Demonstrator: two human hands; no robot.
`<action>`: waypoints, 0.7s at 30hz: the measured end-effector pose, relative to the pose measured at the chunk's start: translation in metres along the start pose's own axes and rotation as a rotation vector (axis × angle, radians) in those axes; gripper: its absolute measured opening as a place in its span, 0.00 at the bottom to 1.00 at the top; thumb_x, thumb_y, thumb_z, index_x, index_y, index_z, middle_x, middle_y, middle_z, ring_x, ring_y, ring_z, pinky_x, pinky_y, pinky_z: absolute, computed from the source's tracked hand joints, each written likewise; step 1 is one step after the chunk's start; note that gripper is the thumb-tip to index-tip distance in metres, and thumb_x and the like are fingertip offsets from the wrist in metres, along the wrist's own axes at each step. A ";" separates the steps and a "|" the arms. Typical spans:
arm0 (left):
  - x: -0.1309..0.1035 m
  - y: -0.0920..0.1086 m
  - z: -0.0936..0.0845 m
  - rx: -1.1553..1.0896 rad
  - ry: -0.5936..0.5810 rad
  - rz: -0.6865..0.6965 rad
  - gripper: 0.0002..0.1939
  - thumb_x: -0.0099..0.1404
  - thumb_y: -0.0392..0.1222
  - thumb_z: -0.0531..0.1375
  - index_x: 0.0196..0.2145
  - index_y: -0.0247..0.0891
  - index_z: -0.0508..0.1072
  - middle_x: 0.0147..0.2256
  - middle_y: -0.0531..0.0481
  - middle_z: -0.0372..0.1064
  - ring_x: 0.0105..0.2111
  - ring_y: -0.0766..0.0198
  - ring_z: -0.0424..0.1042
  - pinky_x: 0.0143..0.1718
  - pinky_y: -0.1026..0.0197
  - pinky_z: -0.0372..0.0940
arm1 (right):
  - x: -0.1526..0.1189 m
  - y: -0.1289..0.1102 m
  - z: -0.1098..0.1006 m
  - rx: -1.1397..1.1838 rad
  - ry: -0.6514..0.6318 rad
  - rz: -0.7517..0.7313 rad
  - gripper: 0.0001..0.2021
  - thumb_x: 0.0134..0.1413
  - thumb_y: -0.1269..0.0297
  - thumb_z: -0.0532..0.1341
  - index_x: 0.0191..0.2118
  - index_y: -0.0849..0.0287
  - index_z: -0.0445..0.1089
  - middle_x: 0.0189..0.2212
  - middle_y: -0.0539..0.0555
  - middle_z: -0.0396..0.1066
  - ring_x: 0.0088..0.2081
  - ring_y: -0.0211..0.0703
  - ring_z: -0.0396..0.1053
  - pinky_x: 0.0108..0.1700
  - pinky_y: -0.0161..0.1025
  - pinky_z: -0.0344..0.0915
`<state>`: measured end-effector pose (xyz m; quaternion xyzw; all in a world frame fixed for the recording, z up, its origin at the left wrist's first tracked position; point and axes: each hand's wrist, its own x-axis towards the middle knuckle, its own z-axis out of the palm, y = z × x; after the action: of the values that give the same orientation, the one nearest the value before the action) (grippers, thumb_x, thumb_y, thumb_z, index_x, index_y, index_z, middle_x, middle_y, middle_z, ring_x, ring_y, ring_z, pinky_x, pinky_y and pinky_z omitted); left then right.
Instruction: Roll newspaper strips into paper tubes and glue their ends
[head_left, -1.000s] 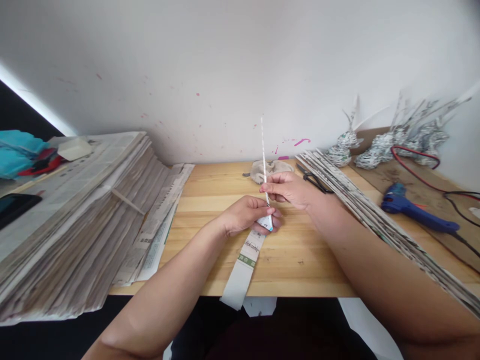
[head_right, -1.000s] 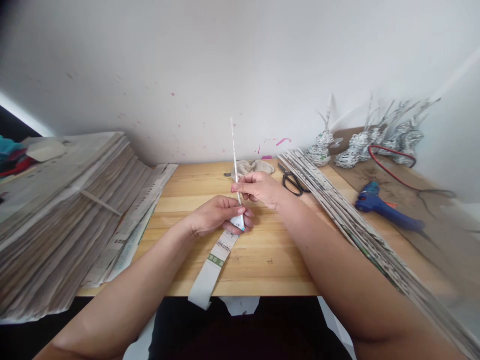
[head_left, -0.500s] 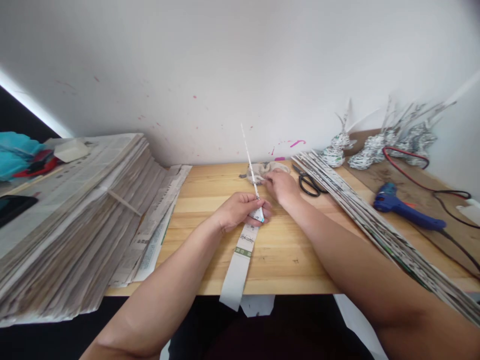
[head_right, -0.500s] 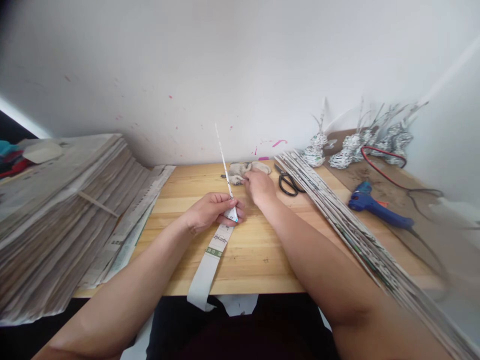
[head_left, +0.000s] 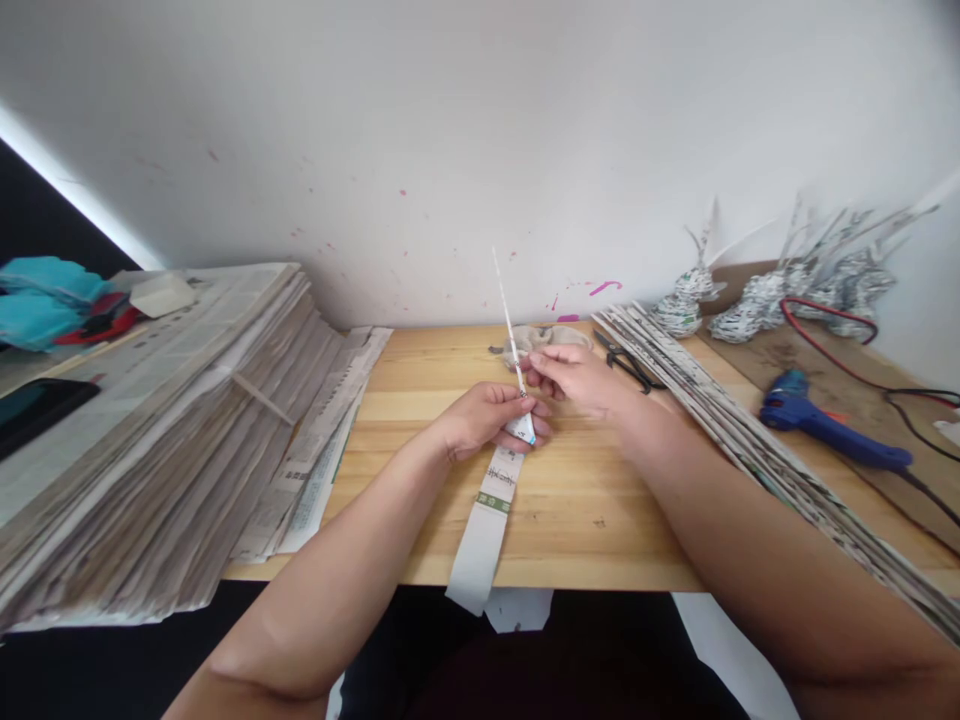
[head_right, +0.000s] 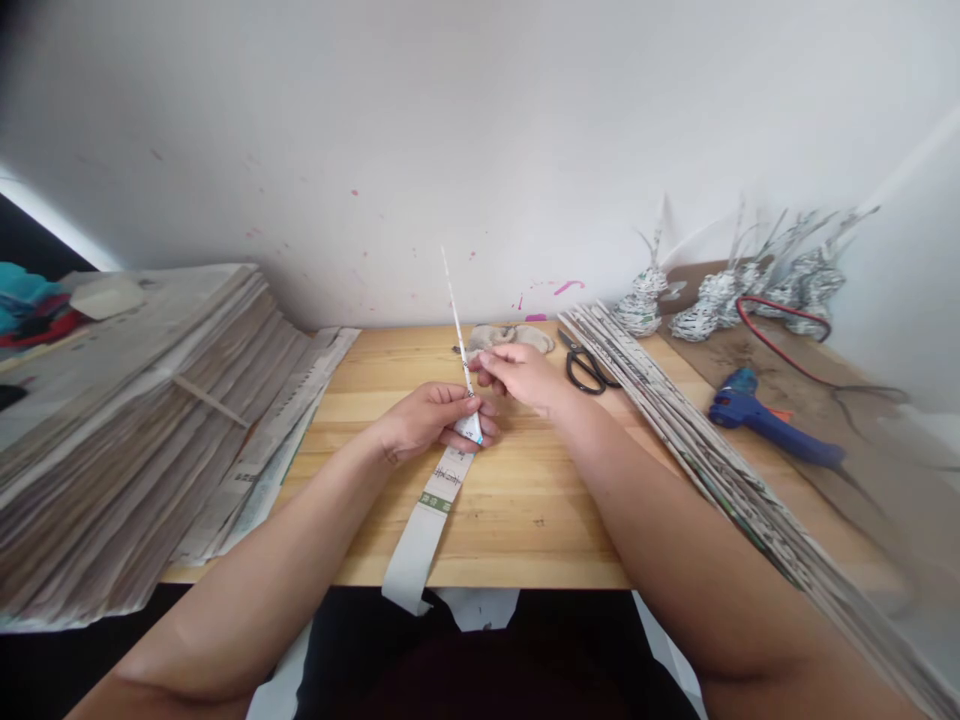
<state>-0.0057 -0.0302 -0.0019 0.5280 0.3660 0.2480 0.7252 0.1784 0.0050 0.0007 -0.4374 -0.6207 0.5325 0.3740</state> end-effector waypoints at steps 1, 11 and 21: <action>0.000 0.000 0.000 0.000 -0.011 0.001 0.18 0.61 0.50 0.63 0.41 0.31 0.75 0.37 0.38 0.76 0.36 0.58 0.76 0.34 0.59 0.71 | -0.002 -0.002 0.002 0.081 -0.111 0.037 0.21 0.53 0.47 0.61 0.40 0.62 0.74 0.24 0.52 0.69 0.20 0.33 0.61 0.21 0.33 0.54; 0.001 -0.003 0.005 0.000 -0.054 -0.002 0.20 0.59 0.51 0.64 0.41 0.31 0.76 0.38 0.38 0.76 0.37 0.58 0.76 0.37 0.57 0.71 | -0.003 -0.003 0.012 0.318 -0.030 0.122 0.17 0.37 0.54 0.73 0.25 0.62 0.70 0.15 0.45 0.59 0.17 0.29 0.55 0.17 0.28 0.46; 0.000 -0.004 0.008 -0.016 -0.058 -0.004 0.20 0.58 0.51 0.65 0.39 0.30 0.76 0.36 0.37 0.76 0.36 0.59 0.76 0.37 0.57 0.70 | -0.004 -0.010 0.006 0.326 -0.055 0.079 0.18 0.40 0.52 0.71 0.30 0.63 0.74 0.19 0.47 0.62 0.21 0.30 0.56 0.17 0.29 0.44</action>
<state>-0.0001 -0.0360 -0.0039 0.5284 0.3436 0.2342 0.7402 0.1728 -0.0016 0.0094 -0.3802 -0.5184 0.6520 0.4019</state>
